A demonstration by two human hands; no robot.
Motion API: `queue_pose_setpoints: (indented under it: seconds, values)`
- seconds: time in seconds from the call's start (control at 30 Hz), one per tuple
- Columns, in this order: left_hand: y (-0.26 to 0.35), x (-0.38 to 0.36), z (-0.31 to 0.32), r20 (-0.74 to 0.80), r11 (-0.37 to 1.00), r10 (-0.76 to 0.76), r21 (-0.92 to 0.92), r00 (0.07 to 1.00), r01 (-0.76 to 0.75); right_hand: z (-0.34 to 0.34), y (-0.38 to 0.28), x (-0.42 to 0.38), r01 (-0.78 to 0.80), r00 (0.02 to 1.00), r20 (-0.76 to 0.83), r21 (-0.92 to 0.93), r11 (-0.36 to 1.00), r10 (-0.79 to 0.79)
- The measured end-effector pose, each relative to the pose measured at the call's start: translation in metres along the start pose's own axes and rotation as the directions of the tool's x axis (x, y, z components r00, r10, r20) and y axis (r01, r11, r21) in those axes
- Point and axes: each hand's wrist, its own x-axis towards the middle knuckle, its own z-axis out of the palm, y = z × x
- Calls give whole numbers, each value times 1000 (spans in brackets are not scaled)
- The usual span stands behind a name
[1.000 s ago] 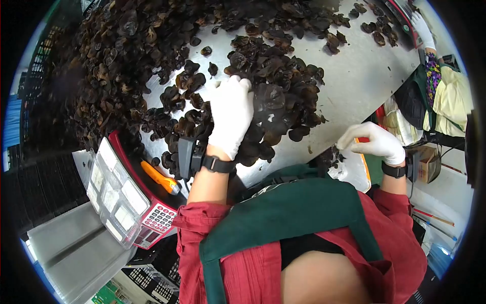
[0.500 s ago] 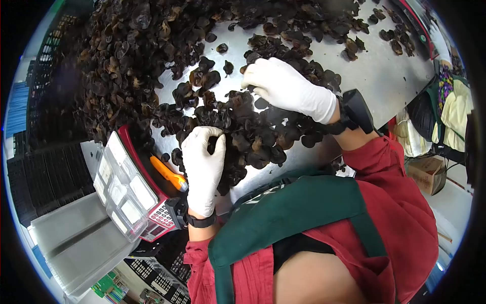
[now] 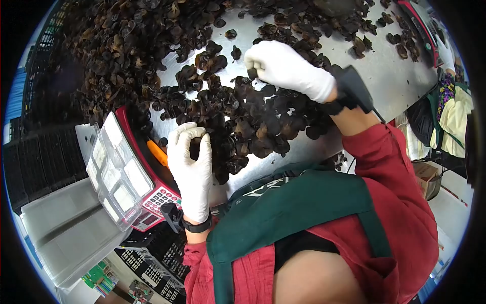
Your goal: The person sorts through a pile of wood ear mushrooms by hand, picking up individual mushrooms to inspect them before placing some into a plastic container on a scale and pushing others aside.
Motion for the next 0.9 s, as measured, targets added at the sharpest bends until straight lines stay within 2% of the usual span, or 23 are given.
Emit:
queue_pose_setpoints:
  seconds: [0.03,0.07,0.1,0.13,0.17,0.2,0.23,0.27,0.33,0.4,0.5,0.57,0.6,0.67,0.73,0.77,0.8,0.83,0.87,0.9]
  values:
    - [6,0,-1,-26,999,-27,-43,999,26,-21,-15,0,-162,986,1,203,966,165]
    - [11,0,-1,-29,999,-28,-44,999,27,-39,-28,-2,-311,946,37,394,865,323]
    - [15,0,-2,-38,996,-4,-95,999,1,-52,-35,-9,-375,920,104,515,770,379]
    - [20,1,-1,-48,989,20,-144,999,-26,-63,-40,-16,-402,912,168,540,739,373]
    - [27,1,1,-41,990,82,-112,996,-86,-64,-45,-27,-387,913,200,700,601,355]
    - [38,4,4,-34,966,234,-104,972,-236,-63,-52,-38,-362,916,229,826,432,331]
    - [46,5,11,-4,954,286,-98,958,-285,-64,-59,-47,-374,912,292,882,288,289]
    - [53,4,18,27,938,337,-94,941,-333,-64,-65,-56,-445,862,407,893,65,303]
    - [61,5,31,114,943,332,-55,936,-327,-69,-77,-63,-558,771,527,830,-21,358]
    - [66,3,39,121,942,334,-76,935,-327,-57,-75,-77,-491,752,533,845,-211,387]
    - [73,-2,43,84,926,376,-65,923,-371,-60,-80,-82,-525,734,551,831,-183,398]
    - [74,-5,49,78,904,427,-78,901,-421,-58,-80,-86,-623,701,615,775,-112,360]
    - [76,-6,52,70,880,473,-88,878,-467,-52,-82,-91,-576,699,614,787,-220,367]
    - [83,-11,55,80,870,487,-131,870,-476,-63,-82,-97,-613,741,574,790,2,349]
    - [84,-16,59,113,862,485,-226,867,-453,-73,-80,-113,-610,700,610,781,-135,370]
    - [86,-14,58,112,865,481,-224,870,-449,-84,-79,-120,-630,687,615,769,-105,388]
    - [87,-8,56,67,863,494,-162,867,-479,-94,-74,-132,-631,699,598,774,-55,391]
    - [87,-1,53,23,856,511,-99,859,-507,-107,-73,-144,-663,667,619,747,-47,415]
    - [82,10,53,17,878,477,-51,879,-475,-120,-72,-159,-693,634,636,720,-40,440]
    - [75,25,53,50,890,451,47,891,-454,-131,-68,-175,-700,640,640,714,-19,425]
